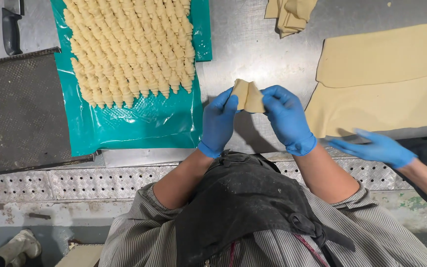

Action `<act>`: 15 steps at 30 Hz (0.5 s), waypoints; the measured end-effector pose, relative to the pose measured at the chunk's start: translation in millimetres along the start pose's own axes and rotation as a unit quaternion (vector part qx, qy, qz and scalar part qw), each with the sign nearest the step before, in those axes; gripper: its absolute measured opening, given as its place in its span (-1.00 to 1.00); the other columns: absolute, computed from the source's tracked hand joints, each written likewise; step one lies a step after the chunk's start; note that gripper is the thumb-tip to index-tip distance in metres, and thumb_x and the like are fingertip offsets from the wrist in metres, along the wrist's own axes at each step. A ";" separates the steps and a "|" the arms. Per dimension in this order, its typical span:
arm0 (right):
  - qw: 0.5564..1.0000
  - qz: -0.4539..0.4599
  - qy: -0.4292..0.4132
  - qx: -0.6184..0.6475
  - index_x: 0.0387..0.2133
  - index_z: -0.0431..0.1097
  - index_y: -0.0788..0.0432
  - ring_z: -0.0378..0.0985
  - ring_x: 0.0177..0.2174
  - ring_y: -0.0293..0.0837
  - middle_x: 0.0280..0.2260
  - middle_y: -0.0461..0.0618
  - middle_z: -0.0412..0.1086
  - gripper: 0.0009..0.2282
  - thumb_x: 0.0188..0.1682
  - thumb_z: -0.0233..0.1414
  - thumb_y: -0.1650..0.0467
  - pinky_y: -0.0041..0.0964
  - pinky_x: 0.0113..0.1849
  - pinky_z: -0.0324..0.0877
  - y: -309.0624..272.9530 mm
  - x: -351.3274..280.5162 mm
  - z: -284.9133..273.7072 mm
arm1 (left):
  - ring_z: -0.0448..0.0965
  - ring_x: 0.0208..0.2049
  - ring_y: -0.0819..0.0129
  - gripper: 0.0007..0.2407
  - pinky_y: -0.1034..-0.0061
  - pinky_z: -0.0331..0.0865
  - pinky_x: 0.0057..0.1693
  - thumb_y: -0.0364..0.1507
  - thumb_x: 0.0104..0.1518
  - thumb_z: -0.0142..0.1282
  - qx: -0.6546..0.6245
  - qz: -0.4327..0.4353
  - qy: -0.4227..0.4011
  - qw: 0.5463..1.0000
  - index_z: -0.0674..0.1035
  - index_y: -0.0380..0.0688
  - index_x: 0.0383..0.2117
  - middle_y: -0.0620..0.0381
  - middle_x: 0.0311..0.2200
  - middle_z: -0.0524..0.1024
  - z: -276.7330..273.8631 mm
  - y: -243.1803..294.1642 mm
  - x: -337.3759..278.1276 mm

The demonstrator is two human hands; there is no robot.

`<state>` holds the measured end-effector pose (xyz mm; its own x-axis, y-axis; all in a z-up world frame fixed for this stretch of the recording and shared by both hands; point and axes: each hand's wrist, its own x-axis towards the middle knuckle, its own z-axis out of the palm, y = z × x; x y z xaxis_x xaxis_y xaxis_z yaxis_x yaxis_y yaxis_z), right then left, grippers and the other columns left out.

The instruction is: Rolling triangular pieces of dough into small croissants at a bakery workstation.

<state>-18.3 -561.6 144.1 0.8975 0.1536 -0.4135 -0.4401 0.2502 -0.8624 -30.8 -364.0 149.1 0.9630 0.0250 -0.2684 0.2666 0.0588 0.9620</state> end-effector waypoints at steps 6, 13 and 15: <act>0.998 -0.010 0.063 -0.017 -0.12 0.47 0.33 0.59 -0.28 -0.20 -0.26 0.05 0.53 -0.80 0.00 0.14 0.49 -0.32 -0.17 0.53 -4.5 -5.1 4.6 | 0.56 -0.28 0.49 -0.69 0.55 0.50 -0.14 -0.40 0.33 0.03 0.008 -0.014 -0.022 1.000 0.60 -0.38 0.07 0.04 -0.30 0.63 4.7 -16.6 16.5; 0.981 -0.067 0.179 0.035 -0.10 0.47 0.41 0.58 -0.26 -0.24 -0.22 0.03 0.54 -0.81 0.04 0.11 0.54 -0.38 -0.18 0.49 -5.1 -24.5 -33.9 | 0.65 -0.09 0.11 -0.66 0.25 0.59 0.05 -0.41 0.28 -0.04 -0.317 -0.169 -0.006 0.933 0.44 -0.51 0.05 -0.19 -0.06 0.55 -23.4 -69.8 151.3; 0.973 -0.078 0.216 0.030 -0.11 0.49 0.40 0.56 -0.28 -0.25 -0.25 0.03 0.53 -0.83 0.08 0.10 0.53 -0.39 -0.20 0.46 -14.3 -33.7 -32.5 | 0.58 0.03 0.06 -0.62 0.23 0.56 0.15 -0.33 0.34 -0.10 -0.382 -0.129 0.046 0.914 0.40 -0.45 0.12 -0.20 0.04 0.48 -26.0 -86.0 195.7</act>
<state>-41.2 -601.4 160.9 0.8763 -0.3040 -0.3737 -0.2862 0.2953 -0.9115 133.8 -338.2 12.5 0.8556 -0.0059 -0.5176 0.3438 0.7540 0.5597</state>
